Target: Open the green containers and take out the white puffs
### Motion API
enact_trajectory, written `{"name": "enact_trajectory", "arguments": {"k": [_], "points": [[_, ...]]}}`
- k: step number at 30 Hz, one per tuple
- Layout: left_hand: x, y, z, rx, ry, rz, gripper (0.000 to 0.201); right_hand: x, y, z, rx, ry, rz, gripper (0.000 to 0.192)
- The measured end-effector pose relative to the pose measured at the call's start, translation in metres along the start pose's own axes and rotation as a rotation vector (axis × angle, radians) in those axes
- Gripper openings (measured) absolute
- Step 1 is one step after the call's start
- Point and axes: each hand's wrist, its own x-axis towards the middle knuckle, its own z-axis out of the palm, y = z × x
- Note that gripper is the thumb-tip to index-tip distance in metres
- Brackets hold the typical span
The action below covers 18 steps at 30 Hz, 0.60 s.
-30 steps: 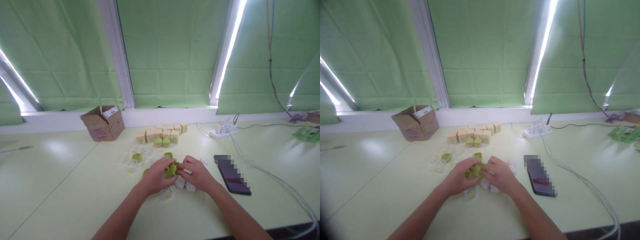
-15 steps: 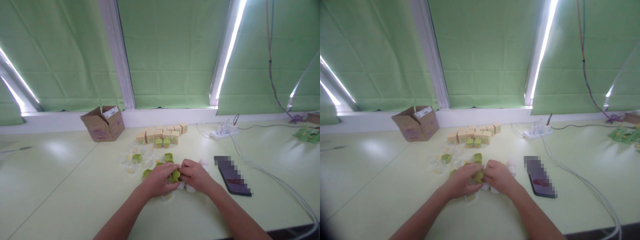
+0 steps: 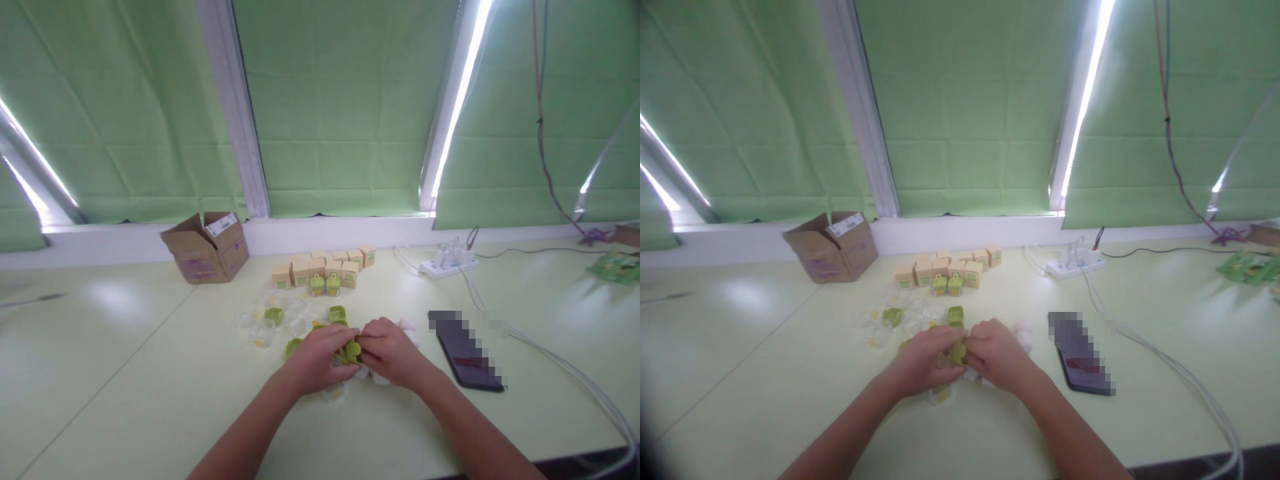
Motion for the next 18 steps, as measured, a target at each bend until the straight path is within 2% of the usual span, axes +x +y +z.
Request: {"name": "enact_trajectory", "arguments": {"k": [9, 18], "points": [[-0.0001, 0.0019, -0.0018, 0.017, -0.023, 0.039, 0.047, 0.0009, -0.0025, -0.0067, 0.136, -0.041, 0.069, 0.011], [-0.0003, -0.002, -0.0024, 0.066, -0.005, 0.015, 0.05, 0.0005, -0.0003, -0.0032, 0.04, 0.015, 0.073, 0.011]]}}
